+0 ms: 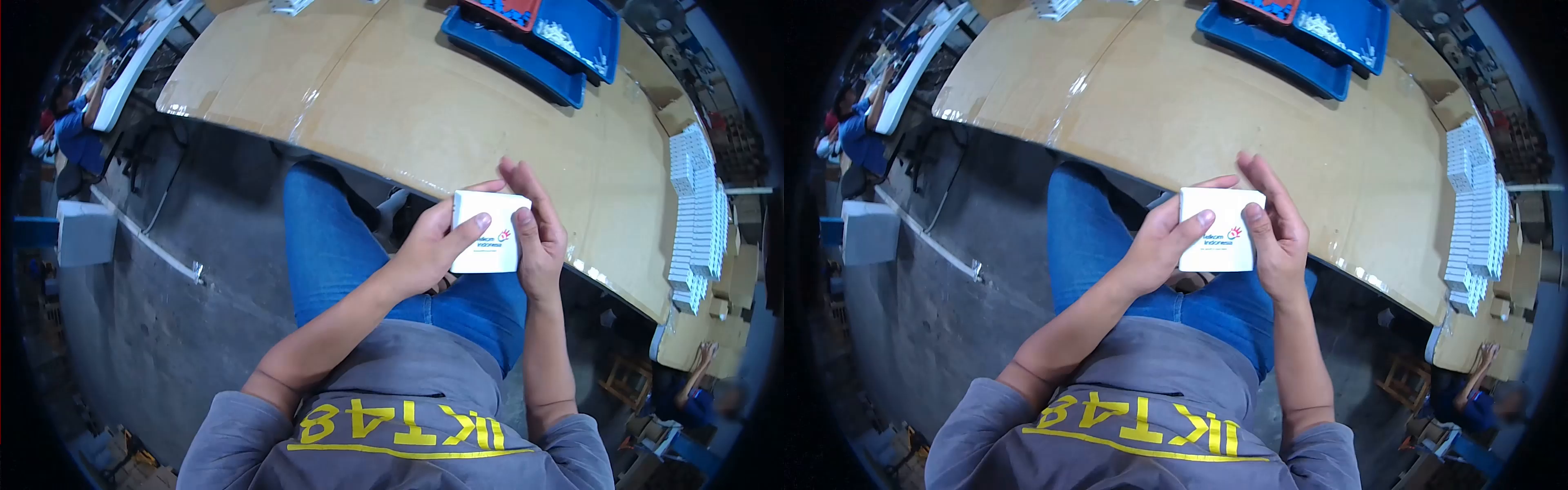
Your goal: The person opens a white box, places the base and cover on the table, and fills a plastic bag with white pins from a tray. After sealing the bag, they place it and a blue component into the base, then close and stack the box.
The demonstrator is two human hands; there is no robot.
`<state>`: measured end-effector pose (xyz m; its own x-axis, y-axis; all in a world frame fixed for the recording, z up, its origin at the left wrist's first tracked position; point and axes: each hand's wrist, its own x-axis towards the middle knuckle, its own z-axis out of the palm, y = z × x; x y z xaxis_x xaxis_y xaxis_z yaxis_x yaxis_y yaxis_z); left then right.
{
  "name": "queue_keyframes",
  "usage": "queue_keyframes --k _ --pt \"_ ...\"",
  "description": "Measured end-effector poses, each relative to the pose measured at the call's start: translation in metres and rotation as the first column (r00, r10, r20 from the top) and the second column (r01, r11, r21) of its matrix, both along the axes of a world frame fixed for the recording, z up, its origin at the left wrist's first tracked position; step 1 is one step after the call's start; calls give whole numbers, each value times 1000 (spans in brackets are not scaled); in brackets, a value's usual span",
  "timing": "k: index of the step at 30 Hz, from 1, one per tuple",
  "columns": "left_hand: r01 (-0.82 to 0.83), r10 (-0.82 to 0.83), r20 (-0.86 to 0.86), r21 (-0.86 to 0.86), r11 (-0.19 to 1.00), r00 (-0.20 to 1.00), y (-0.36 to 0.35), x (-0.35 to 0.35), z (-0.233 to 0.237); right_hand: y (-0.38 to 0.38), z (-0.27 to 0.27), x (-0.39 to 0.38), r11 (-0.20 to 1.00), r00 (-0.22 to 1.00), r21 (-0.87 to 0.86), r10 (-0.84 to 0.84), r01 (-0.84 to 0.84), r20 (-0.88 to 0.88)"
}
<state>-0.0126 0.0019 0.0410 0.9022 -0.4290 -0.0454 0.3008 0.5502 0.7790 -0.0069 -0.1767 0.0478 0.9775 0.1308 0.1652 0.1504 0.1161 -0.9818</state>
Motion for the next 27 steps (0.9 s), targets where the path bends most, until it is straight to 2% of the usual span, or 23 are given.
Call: queue_keyframes --k 1,2,4,6,9,12,15,16,19,21,22,24,25,26,27 --pt "-83 72 120 92 992 990 -1 -1 2 -1 -1 -2 997 998 61 -45 47 -42" --pt "-88 77 125 90 992 989 -1 -4 1 -4 2 -11 995 987 -1 -102 103 -123" --pt "-97 86 129 87 991 988 6 -11 -2 -9 1 -25 992 973 53 -102 115 -206" --pt "-89 63 170 150 985 983 14 -18 -3 -6 1 -33 985 987 164 -33 59 -157" --pt "-92 50 200 209 974 979 21 -26 4 -6 5 -37 976 996 213 50 -32 -77" --pt "-57 -5 241 251 966 971 27 -27 7 -11 10 -40 974 993 208 107 -92 -59" --pt "-138 74 319 184 973 945 19 -28 9 -13 4 -41 986 997 148 77 -76 2" --pt "-119 55 291 205 971 955 20 -28 9 -8 8 -41 987 999 158 36 -38 14" --pt "-96 32 238 262 960 971 25 -26 9 -7 3 -43 991 992 128 -20 36 -126" --pt "-110 41 247 277 955 968 24 -24 1 -5 -2 -40 987 992 161 -7 28 -129" --pt "-66 2 193 327 943 981 27 -25 -1 -3 -4 -39 983 990 181 -13 39 -142" --pt "-121 83 166 231 965 983 25 -25 -1 7 1 -36 966 983 247 -23 69 -184" --pt "-145 118 151 180 973 981 22 -25 -2 6 0 -36 974 976 223 11 39 -218" --pt "-236 214 154 143 961 965 19 -25 -4 3 -3 -38 980 967 199 41 10 -252" --pt "-292 282 92 119 949 955 17 -25 -8 0 -8 -39 985 956 174 69 -19 -287"
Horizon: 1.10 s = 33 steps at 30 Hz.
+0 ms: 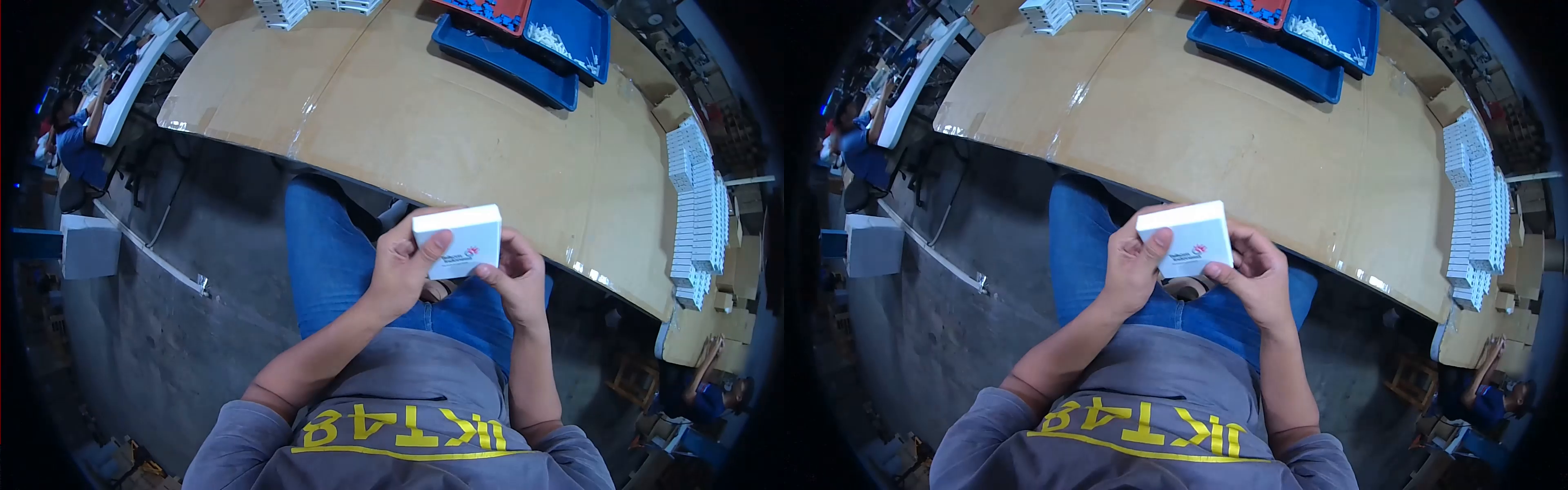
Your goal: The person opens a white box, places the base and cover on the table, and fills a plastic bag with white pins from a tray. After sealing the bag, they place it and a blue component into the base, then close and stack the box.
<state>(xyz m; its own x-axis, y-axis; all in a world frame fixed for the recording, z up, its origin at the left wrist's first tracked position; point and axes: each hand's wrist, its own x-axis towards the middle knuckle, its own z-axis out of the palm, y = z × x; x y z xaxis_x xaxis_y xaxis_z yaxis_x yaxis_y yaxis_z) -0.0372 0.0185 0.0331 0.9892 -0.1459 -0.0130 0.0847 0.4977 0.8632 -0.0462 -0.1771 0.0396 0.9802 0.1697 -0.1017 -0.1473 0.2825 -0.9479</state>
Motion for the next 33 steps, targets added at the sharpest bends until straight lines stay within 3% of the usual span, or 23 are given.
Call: queue_keyframes --k 2,5,8,12,13,16,19,20,22,25,28,33 --pt "-4 -8 -82 -141 990 997 1 3 -8 -3 -11 0 1000 999 -24 6 -5 46" --pt "45 -65 -165 -122 992 984 5 8 -22 -2 -13 3 994 992 8 -112 112 65" --pt "19 -18 -34 15 1000 999 1 12 -21 -5 -10 7 975 967 -8 -218 221 131" --pt "118 -158 132 267 956 979 9 14 -16 -1 0 13 927 959 -274 -205 255 197" --pt "130 -189 148 337 932 971 8 14 -10 1 -2 13 937 954 -237 -207 257 216" --pt "261 -267 -27 324 909 963 13 17 -7 1 -8 10 953 949 -137 -240 270 203" --pt "113 -119 18 197 974 993 7 16 -12 -4 -10 9 976 975 5 -219 219 38" --pt "73 -76 13 160 984 997 6 15 -13 -6 -11 8 977 976 5 -211 211 54" --pt "99 -122 99 213 972 988 6 15 -13 -11 -14 7 981 977 6 -196 196 85" --pt "160 -203 152 255 954 967 5 15 -3 -15 -8 3 980 982 -188 -27 62 185" --pt "228 -256 81 263 938 963 6 11 -5 -16 -12 0 985 977 -164 -27 62 210" --pt "145 -206 206 278 949 956 5 10 -8 -18 -8 0 984 965 -169 -10 57 262"
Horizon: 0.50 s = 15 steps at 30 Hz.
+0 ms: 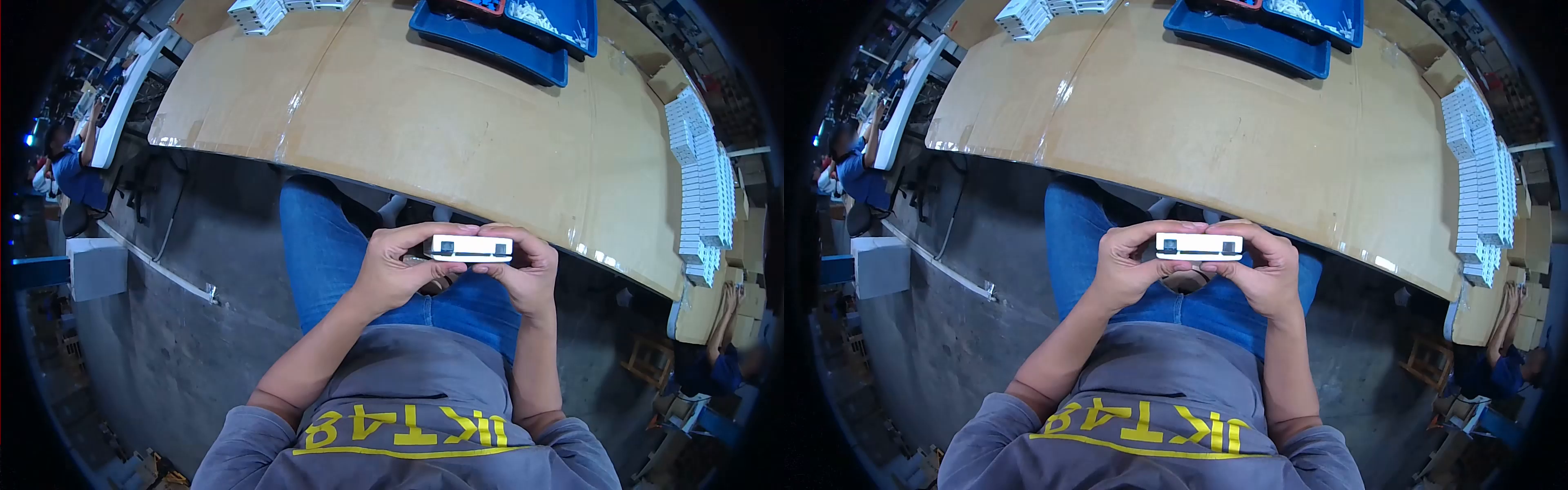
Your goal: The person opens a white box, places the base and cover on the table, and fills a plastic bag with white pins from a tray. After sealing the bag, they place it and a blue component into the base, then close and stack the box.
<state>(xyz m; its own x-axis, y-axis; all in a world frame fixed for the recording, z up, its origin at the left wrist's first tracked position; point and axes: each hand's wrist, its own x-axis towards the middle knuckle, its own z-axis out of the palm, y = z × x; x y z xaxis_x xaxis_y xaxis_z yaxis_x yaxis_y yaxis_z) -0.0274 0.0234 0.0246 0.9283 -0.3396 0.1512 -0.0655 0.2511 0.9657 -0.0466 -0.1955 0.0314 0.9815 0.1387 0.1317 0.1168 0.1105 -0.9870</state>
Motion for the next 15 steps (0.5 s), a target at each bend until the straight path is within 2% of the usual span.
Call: queue_keyframes --k 8,15 --pt "10 -10 44 6 1000 999 2 2 2 4 3 1 1000 1000 -16 -8 8 10" --pt "14 -14 4 -20 1000 1000 3 2 1 6 2 2 996 998 -76 -32 35 51"
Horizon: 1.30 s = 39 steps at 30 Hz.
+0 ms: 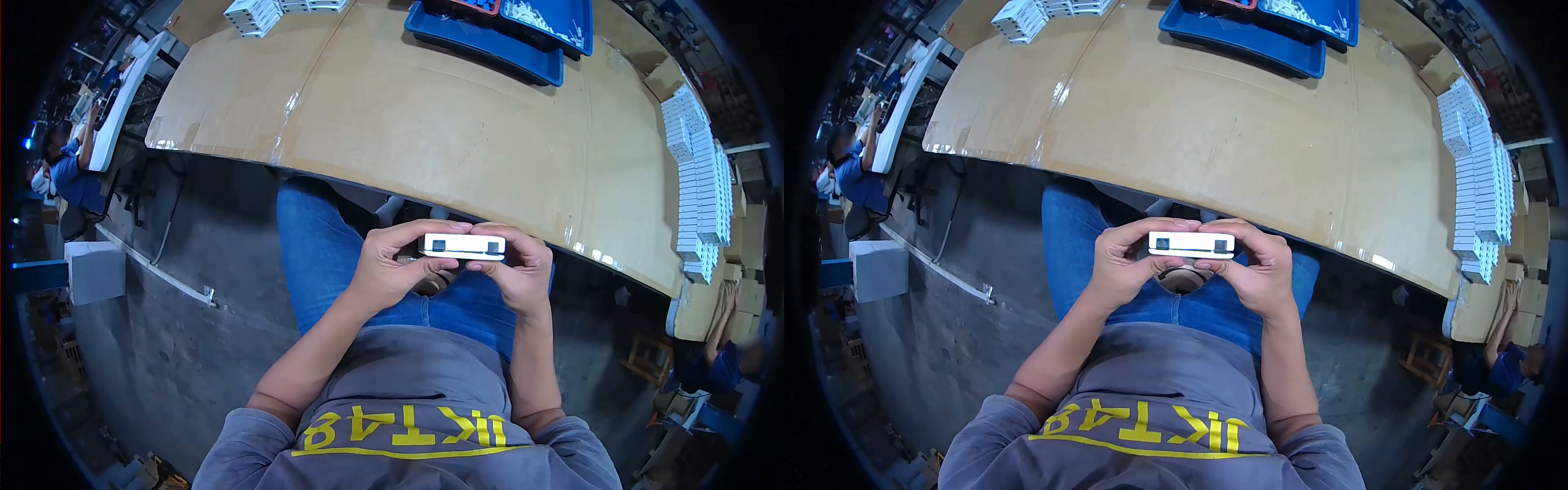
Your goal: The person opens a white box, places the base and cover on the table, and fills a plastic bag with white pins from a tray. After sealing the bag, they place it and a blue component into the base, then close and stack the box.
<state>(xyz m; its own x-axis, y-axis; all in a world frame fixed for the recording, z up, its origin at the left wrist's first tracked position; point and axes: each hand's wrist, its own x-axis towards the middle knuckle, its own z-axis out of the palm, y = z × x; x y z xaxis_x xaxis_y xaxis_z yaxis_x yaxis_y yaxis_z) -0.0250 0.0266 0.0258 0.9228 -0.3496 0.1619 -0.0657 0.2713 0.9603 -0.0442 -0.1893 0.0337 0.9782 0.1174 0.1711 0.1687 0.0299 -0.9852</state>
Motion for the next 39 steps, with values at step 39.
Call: queue_keyframes --k 39 --pt "-47 40 -139 -46 998 990 6 -7 10 7 11 -9 997 999 75 37 -34 -30"
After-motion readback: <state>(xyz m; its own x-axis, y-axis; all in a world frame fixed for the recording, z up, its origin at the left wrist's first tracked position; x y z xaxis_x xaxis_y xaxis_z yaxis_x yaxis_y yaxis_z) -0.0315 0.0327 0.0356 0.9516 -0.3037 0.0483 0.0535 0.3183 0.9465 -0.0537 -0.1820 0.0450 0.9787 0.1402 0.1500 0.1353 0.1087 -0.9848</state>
